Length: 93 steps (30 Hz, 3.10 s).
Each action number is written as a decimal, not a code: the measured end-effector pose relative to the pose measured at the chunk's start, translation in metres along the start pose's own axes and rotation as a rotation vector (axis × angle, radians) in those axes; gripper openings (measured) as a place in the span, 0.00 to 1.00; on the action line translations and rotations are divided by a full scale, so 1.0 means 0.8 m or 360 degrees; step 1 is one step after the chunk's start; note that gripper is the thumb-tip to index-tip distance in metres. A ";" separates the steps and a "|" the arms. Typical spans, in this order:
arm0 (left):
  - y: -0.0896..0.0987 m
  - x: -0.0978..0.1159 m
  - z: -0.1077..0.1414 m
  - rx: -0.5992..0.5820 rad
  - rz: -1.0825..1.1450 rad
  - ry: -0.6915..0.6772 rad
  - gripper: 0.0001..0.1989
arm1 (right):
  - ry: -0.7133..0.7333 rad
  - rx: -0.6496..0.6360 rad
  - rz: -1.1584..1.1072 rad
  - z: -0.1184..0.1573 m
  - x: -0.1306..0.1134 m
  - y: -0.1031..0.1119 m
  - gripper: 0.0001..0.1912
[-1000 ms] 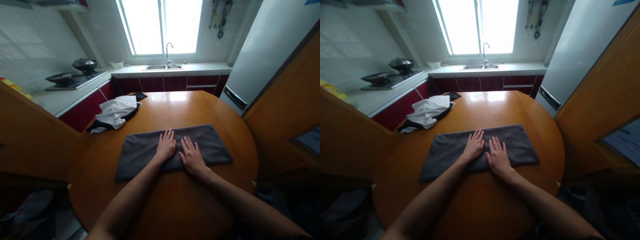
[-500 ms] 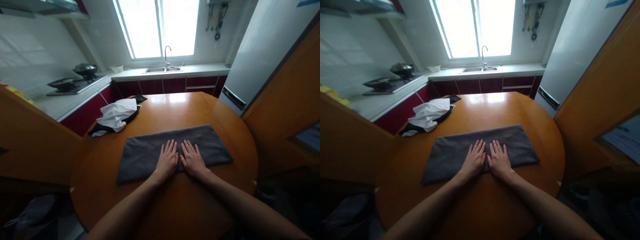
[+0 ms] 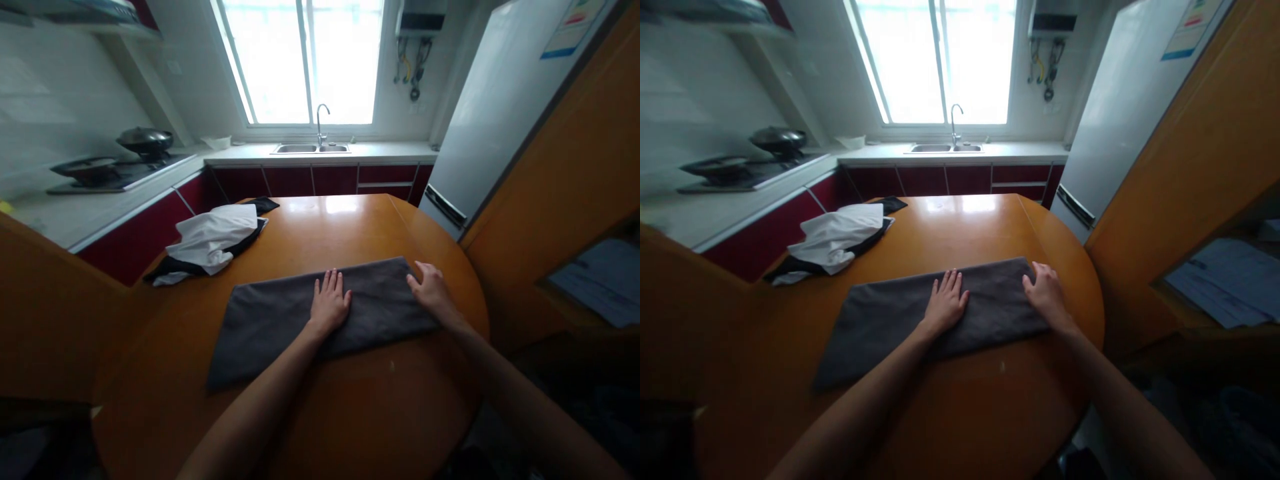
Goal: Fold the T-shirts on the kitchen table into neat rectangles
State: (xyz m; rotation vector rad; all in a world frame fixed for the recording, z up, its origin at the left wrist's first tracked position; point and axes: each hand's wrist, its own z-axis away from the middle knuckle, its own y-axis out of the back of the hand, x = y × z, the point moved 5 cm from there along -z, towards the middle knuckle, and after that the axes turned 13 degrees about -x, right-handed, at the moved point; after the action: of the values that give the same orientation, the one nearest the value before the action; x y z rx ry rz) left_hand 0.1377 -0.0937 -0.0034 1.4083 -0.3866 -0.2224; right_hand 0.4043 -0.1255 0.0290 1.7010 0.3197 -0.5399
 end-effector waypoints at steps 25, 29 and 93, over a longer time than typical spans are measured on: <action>-0.009 -0.007 -0.001 0.0095 0.0021 -0.0021 0.31 | -0.0407 -0.1186 -0.1704 -0.004 -0.004 0.022 0.16; -0.006 -0.007 0.001 0.0139 0.0057 -0.0039 0.30 | -0.0210 -0.1153 -0.1762 -0.003 -0.040 0.048 0.24; 0.118 -0.021 0.099 0.0124 0.2004 -0.0378 0.28 | 0.0183 -0.1007 -0.1669 0.007 -0.257 0.038 0.26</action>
State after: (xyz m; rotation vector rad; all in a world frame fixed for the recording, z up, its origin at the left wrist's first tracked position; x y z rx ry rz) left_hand 0.0838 -0.1453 0.0960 0.9849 -1.3942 0.6662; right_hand 0.2434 -0.1196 0.1603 0.8453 1.3437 -0.9588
